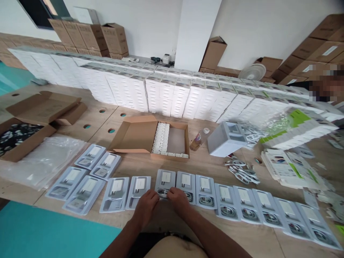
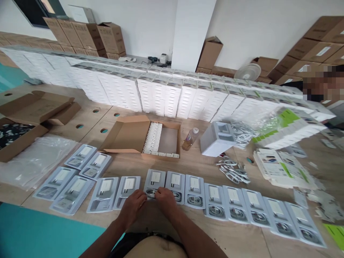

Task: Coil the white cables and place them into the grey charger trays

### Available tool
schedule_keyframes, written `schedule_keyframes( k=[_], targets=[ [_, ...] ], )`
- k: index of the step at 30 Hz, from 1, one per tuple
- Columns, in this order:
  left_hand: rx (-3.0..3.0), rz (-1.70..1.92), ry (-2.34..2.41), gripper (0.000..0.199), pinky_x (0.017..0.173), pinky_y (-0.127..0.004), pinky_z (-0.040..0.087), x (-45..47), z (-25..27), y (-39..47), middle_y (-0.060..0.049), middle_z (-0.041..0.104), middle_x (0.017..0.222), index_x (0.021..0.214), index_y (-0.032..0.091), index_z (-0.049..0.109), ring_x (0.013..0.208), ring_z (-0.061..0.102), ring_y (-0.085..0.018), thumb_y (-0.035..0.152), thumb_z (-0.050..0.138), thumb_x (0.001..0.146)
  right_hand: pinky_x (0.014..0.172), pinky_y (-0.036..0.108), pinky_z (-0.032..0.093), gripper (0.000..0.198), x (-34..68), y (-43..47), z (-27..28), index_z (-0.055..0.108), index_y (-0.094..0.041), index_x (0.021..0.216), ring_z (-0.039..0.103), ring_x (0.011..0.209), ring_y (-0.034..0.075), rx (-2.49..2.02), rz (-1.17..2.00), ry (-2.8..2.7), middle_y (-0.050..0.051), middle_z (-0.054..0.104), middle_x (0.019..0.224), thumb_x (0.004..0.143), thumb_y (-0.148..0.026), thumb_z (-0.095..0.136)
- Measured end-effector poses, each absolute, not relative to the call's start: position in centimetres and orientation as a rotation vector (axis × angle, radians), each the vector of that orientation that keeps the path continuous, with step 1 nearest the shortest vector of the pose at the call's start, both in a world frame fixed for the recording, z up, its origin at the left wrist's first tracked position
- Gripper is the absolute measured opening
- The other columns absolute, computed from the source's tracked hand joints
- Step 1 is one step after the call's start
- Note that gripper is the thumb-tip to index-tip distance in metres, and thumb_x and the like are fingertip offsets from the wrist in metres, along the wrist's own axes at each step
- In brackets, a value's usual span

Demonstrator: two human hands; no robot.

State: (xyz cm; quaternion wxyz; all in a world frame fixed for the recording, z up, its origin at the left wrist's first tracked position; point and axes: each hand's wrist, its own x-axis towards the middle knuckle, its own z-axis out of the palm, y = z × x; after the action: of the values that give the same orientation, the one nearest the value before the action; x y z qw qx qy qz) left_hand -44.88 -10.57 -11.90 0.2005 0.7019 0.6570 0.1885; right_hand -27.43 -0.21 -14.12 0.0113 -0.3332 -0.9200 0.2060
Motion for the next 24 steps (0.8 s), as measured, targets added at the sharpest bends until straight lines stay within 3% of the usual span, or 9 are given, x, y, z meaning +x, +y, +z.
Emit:
schedule_keyframes(
  k=[3, 7, 13, 16, 20, 24],
  targets=[
    [1.999, 0.459, 1.838, 0.017, 0.092, -0.044, 0.042, -44.3, -11.8, -10.6, -0.006, 0.065, 0.106, 0.101, 0.022, 0.062, 0.107, 0.052, -0.026, 0.017, 0.05, 0.09, 0.072, 0.025, 0.039, 0.012, -27.2, -0.2, -13.5, 0.064, -0.02, 0.083, 0.059, 0.084, 0.016, -1.076, 0.609, -2.849, 0.004, 0.063, 0.09, 0.089, -0.016, 0.054],
    [1.984, 0.366, 1.905, 0.039, 0.101, -0.053, 0.037, -43.6, -11.7, -10.3, -0.008, 0.063, 0.119, 0.118, 0.024, 0.059, 0.12, 0.047, -0.031, 0.009, 0.054, 0.082, 0.07, 0.024, 0.038, 0.011, -26.8, -0.2, -12.7, 0.063, -0.021, 0.082, 0.059, 0.083, 0.015, -1.079, 0.609, -2.849, 0.002, 0.063, 0.09, 0.089, -0.018, 0.055],
    [1.817, 0.621, 1.819, 0.026, 0.096, -0.039, 0.048, -44.7, -12.0, -10.5, -0.006, 0.065, 0.114, 0.106, 0.024, 0.065, 0.108, 0.058, -0.022, 0.017, 0.046, 0.09, 0.067, 0.027, 0.037, 0.014, -27.0, 0.0, -13.7, 0.067, -0.021, 0.082, 0.058, 0.077, 0.016, -1.032, 0.58, -2.895, 0.003, 0.064, 0.086, 0.09, -0.02, 0.055],
    [1.844, 0.631, 1.829, 0.028, 0.097, -0.04, 0.048, -45.1, -12.2, -10.8, -0.009, 0.063, 0.12, 0.112, 0.023, 0.062, 0.11, 0.058, -0.023, 0.019, 0.045, 0.091, 0.069, 0.029, 0.038, 0.016, -27.1, 0.1, -14.1, 0.068, -0.02, 0.084, 0.057, 0.078, 0.018, -0.978, 0.54, -2.939, 0.006, 0.065, 0.088, 0.089, -0.016, 0.053],
    [2.027, 0.412, 1.805, 0.043, 0.105, -0.046, 0.041, -44.0, -12.7, -11.0, -0.01, 0.059, 0.131, 0.127, 0.02, 0.055, 0.126, 0.047, -0.028, 0.011, 0.047, 0.085, 0.077, 0.035, 0.04, 0.017, -27.0, -0.3, -13.7, 0.068, -0.017, 0.082, 0.056, 0.09, 0.025, -0.835, 0.522, -3.009, 0.01, 0.067, 0.086, 0.088, -0.013, 0.053],
    [2.024, 0.249, 1.922, 0.044, 0.112, -0.052, 0.031, -43.1, -13.6, -10.6, -0.012, 0.062, 0.128, 0.125, 0.018, 0.057, 0.131, 0.044, -0.029, 0.008, 0.045, 0.084, 0.084, 0.042, 0.041, 0.015, -27.6, -0.5, -12.8, 0.068, -0.014, 0.087, 0.053, 0.099, 0.028, -0.75, 0.555, -3.037, 0.014, 0.068, 0.088, 0.085, -0.011, 0.054]
  ],
)
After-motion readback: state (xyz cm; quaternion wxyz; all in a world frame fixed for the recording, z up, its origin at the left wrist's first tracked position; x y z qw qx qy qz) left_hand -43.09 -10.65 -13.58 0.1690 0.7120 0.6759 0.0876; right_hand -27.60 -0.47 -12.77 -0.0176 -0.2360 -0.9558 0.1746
